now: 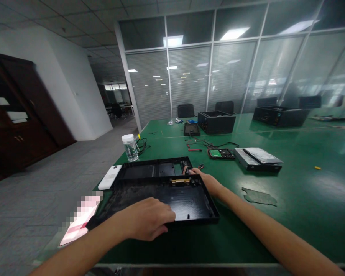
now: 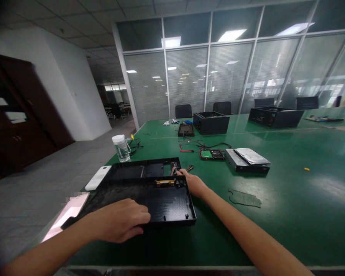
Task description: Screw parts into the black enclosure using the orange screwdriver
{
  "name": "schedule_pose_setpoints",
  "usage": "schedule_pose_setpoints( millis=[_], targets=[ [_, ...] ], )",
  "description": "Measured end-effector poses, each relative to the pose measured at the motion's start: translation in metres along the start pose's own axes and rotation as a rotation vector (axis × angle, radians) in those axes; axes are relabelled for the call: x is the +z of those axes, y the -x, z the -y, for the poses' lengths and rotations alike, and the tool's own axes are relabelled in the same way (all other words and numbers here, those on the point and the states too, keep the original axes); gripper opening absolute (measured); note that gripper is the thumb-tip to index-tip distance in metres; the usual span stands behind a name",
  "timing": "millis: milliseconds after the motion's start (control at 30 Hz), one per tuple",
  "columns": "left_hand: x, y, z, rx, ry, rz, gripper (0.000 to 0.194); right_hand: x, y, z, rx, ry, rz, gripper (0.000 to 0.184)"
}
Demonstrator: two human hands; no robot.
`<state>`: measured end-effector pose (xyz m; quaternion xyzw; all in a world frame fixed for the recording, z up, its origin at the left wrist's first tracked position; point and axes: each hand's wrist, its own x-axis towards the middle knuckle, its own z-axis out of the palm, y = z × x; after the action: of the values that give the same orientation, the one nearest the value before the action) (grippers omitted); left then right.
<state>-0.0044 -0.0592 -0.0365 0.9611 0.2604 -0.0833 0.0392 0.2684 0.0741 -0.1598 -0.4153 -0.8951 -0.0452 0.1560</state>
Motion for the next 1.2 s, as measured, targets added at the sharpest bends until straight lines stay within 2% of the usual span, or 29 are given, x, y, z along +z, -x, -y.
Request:
schedule_pose_setpoints(
  millis=[167,300,400,533,600,667,700,733,800,867,1067,1200],
  targets=[
    [0.035,-0.005,0.008,-0.002,0.016,0.026,0.011,-0.001,0.020,-0.040,0.055,0.246,0.065,0.059],
    [0.054,-0.014,0.017,-0.014,0.050,0.059,0.012,-0.012,0.034,-0.072,0.186,0.260,0.146,0.039],
    [0.056,-0.021,0.026,-0.062,0.066,0.137,0.012,-0.021,0.040,-0.089,0.235,0.145,0.174,0.028],
    [0.048,-0.050,0.050,-0.201,0.092,0.228,0.027,-0.026,0.041,-0.095,0.290,-0.041,0.098,0.025],
    [0.044,-0.076,0.066,-0.201,0.124,0.139,0.031,-0.025,0.040,-0.092,0.306,-0.111,0.054,0.024],
    [0.045,-0.106,0.081,-0.246,0.076,-0.161,0.026,-0.022,0.038,-0.088,0.300,-0.156,0.016,0.024],
    [0.047,-0.120,0.087,-0.211,0.026,-0.272,0.022,-0.021,0.038,-0.086,0.293,-0.172,-0.001,0.025],
    [0.050,-0.132,0.091,-0.127,-0.006,-0.316,0.020,-0.019,0.037,-0.084,0.287,-0.184,-0.018,0.026],
    [0.058,-0.149,0.095,0.019,-0.060,-0.343,0.020,-0.016,0.035,-0.080,0.279,-0.197,-0.047,0.028],
    [0.065,-0.155,0.097,0.086,-0.094,-0.342,0.019,-0.014,0.034,-0.078,0.262,-0.201,-0.064,0.027],
    [0.081,-0.146,0.102,0.152,-0.178,-0.424,0.019,-0.012,0.030,-0.071,0.175,-0.219,-0.104,0.024],
    [0.085,-0.150,0.101,0.128,-0.188,-0.451,0.020,-0.009,0.028,-0.070,0.152,-0.211,-0.117,0.017]
  ],
)
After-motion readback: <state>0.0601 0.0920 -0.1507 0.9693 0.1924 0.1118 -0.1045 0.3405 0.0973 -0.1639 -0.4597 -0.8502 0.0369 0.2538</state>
